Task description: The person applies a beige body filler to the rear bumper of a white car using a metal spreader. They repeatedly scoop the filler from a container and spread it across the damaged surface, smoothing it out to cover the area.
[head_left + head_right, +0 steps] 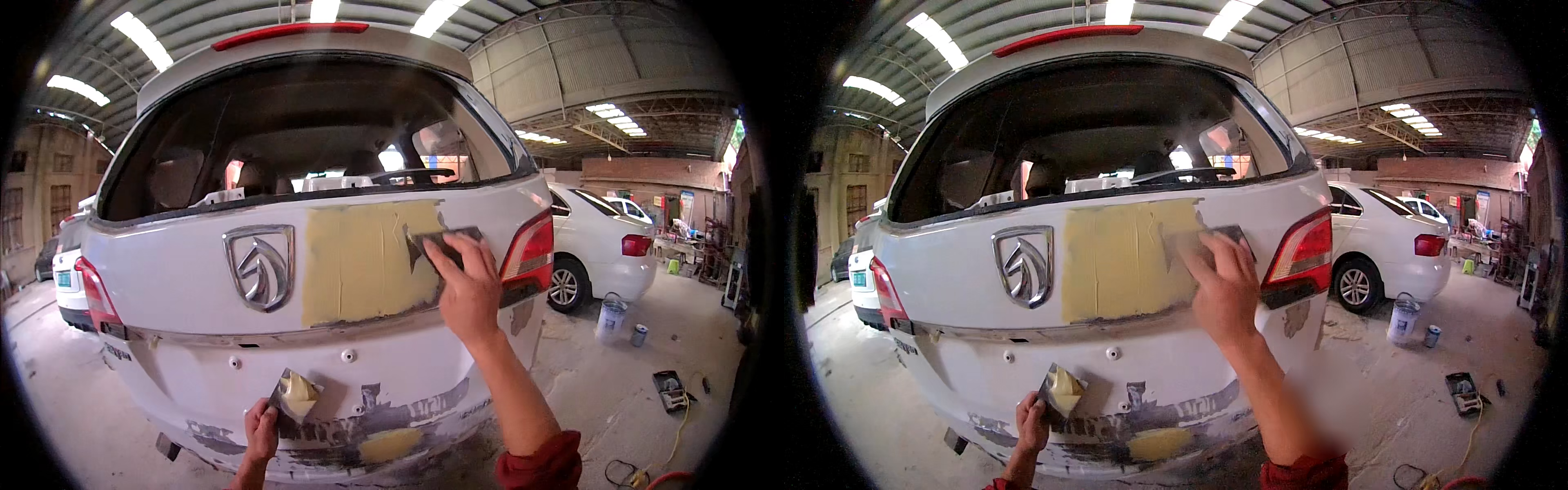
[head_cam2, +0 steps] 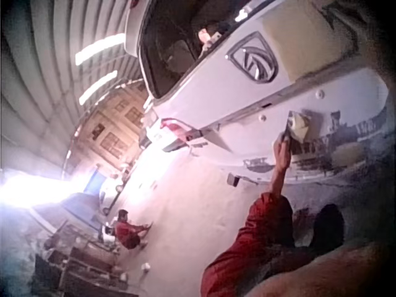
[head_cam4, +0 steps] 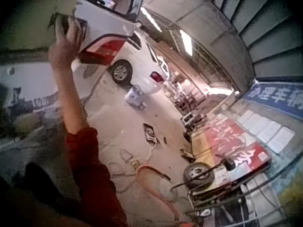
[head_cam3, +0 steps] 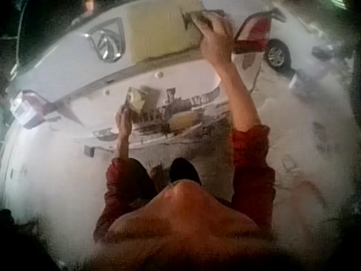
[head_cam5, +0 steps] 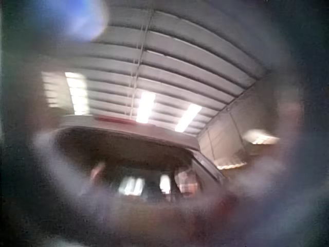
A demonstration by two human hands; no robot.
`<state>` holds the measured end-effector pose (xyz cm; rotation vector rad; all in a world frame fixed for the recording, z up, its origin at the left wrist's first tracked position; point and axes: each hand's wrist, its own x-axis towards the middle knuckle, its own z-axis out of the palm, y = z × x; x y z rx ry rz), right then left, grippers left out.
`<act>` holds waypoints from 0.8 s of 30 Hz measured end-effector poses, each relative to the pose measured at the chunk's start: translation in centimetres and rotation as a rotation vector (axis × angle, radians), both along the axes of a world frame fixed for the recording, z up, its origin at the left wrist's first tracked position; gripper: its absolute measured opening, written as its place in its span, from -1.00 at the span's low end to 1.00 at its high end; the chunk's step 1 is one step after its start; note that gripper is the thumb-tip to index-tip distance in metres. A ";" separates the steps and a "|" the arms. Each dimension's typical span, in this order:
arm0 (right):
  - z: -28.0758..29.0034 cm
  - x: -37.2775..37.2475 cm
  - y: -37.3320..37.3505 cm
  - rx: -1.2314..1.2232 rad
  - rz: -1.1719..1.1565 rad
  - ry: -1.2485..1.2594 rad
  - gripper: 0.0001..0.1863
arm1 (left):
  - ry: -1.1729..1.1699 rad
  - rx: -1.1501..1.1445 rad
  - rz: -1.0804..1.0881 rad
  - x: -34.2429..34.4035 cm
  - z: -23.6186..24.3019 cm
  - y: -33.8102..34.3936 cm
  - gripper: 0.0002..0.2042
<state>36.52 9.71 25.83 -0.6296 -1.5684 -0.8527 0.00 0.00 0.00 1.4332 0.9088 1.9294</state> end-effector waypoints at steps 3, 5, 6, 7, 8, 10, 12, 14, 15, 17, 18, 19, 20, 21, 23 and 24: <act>2.4 -1.7 -0.4 0.002 -0.019 0.034 -0.45 | -0.002 -0.059 -0.026 -1.0 0.7 -0.8 -0.78; 4.5 -2.8 -0.7 0.013 0.031 0.058 -0.42 | -0.014 -0.008 0.009 -0.7 1.2 -0.8 -0.78; 4.7 -2.8 -0.5 0.037 0.007 0.010 -0.42 | -0.016 -0.003 0.018 -0.8 0.5 -0.4 -0.77; 4.6 -2.8 -0.7 -0.001 0.005 0.002 -0.42 | -0.017 0.001 0.030 -1.1 -0.4 0.1 -0.77; 4.3 -3.0 -1.0 -0.040 0.008 -0.005 -0.42 | -0.018 0.004 0.046 -1.2 -1.1 0.2 -0.76; 2.7 -3.3 -1.3 -0.087 -0.021 -0.043 -0.42 | -0.196 -0.009 -0.065 0.5 0.2 -1.0 -0.74; 0.0 -3.3 -1.7 -0.096 -0.059 -0.082 -0.43 | -0.335 -0.042 -0.124 1.6 0.4 -1.8 -0.71; -3.7 -3.2 -1.7 -0.099 -0.121 -0.077 -0.41 | -0.436 -0.097 -0.135 2.6 -0.1 -2.1 -0.66; -5.4 -2.4 -2.4 -0.098 -0.189 -0.074 -0.41 | -0.451 -0.099 -0.206 3.9 0.0 -1.9 -0.63; -9.1 -3.2 -2.1 -0.129 -0.098 -0.070 -0.39 | -0.477 -0.092 -0.221 5.2 0.2 -3.4 -0.57; -10.7 -3.2 -2.4 -0.149 -0.070 -0.067 -0.38 | -0.518 -0.160 -0.194 6.2 0.5 -3.5 -0.53; -11.8 -2.9 -2.9 -0.164 -0.035 -0.035 -0.38 | -0.488 -0.167 -0.248 7.2 1.1 -4.0 -0.54; -12.7 -2.2 -3.5 -0.180 -0.001 -0.001 -0.37 | -0.459 -0.175 -0.303 8.2 2.0 -4.7 -0.54; -13.2 -1.9 -4.0 -0.187 0.054 0.031 -0.36 | -0.428 -0.169 -0.340 8.5 2.4 -5.4 -0.55; -13.3 -1.9 -5.3 -0.197 0.065 0.046 -0.35 | -0.412 -0.142 -0.330 8.0 0.7 -4.6 -0.55; -12.9 -1.9 -5.9 -0.188 0.064 0.043 -0.34 | -0.402 -0.141 -0.331 8.7 1.2 -4.7 -0.55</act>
